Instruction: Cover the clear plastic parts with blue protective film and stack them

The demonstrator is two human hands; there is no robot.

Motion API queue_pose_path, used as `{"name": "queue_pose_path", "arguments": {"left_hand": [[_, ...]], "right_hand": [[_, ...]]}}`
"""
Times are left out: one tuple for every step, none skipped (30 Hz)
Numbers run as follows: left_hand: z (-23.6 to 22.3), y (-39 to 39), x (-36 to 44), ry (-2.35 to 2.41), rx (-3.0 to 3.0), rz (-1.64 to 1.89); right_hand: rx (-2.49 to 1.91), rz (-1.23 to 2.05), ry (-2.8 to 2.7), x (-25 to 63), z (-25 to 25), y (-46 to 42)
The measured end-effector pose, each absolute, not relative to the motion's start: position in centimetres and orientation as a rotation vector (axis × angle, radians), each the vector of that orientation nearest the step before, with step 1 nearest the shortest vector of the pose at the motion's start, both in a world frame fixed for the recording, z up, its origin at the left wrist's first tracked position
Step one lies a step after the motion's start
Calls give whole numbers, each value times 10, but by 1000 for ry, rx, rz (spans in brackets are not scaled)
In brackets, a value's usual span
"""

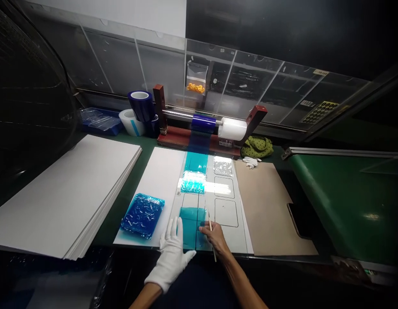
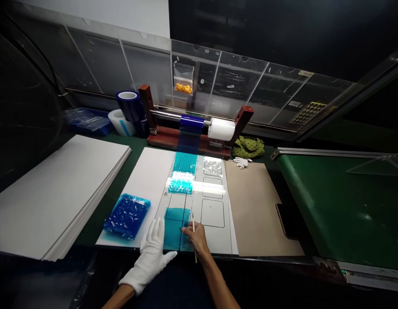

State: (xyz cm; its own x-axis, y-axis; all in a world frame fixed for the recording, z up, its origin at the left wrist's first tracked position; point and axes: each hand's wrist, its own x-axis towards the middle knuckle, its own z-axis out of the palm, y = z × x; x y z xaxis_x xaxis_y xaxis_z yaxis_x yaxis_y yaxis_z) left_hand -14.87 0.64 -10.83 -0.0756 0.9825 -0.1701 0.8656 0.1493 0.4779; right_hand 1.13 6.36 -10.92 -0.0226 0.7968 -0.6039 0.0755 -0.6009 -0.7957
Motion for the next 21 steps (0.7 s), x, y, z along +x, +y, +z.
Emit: {"name": "queue_pose_path", "arguments": {"left_hand": [[-106, 3, -156, 1974, 1594, 458], [-104, 1, -164, 1933, 1384, 577], [-102, 0, -173, 1863, 1163, 684], [-99, -1, -182, 1767, 968, 759], [-95, -2, -191, 1650, 820, 805], [-92, -2, -201, 1552, 715, 836], [-88, -2, -209, 1494, 652, 862], [-85, -2, -218, 1482, 619, 890], [-81, -2, -228, 1507, 597, 927], [-78, -1, -238, 1546, 568, 971], [-76, 1, -248, 1597, 545, 1013], [-74, 3, -260, 1646, 538, 1045], [-73, 7, -272, 1677, 545, 1071], [-73, 12, -284, 1703, 554, 1097], [-73, 18, -295, 1723, 568, 1120], [-75, 24, -306, 1738, 584, 1139], [-77, 30, -315, 1749, 600, 1155], [-80, 36, -323, 1756, 616, 1167], [-83, 41, -329, 1759, 629, 1176], [-87, 46, -333, 1758, 642, 1180], [-90, 50, -336, 1754, 655, 1180]], "right_hand": [[-1678, 1696, -913, 12, -104, 60], [-1637, 1725, -917, 12, -98, 56], [-1583, 1761, -926, 11, -91, 52], [-1521, 1796, -937, 9, -84, 49], [-1459, 1828, -949, 6, -76, 46], [-1405, 1852, -964, 3, -69, 43], [-1367, 1867, -977, -2, -63, 41], [-1343, 1882, -987, -6, -57, 40], [-1329, 1889, -993, -10, -53, 39], [-1324, 1889, -998, -14, -49, 39], [-1324, 1880, -1003, -16, -47, 39], [-1332, 1863, -1006, -16, -46, 39], [-1344, 1843, -1011, -16, -46, 40], [-1357, 1822, -1017, -14, -47, 40], [-1374, 1802, -1018, -11, -48, 40], [-1391, 1786, -1016, -8, -50, 39], [-1405, 1771, -1012, -5, -52, 38], [-1415, 1756, -1005, -3, -53, 37], [-1421, 1742, -996, 0, -55, 35], [-1426, 1732, -986, 1, -55, 34], [-1432, 1726, -978, 3, -56, 32]]}}
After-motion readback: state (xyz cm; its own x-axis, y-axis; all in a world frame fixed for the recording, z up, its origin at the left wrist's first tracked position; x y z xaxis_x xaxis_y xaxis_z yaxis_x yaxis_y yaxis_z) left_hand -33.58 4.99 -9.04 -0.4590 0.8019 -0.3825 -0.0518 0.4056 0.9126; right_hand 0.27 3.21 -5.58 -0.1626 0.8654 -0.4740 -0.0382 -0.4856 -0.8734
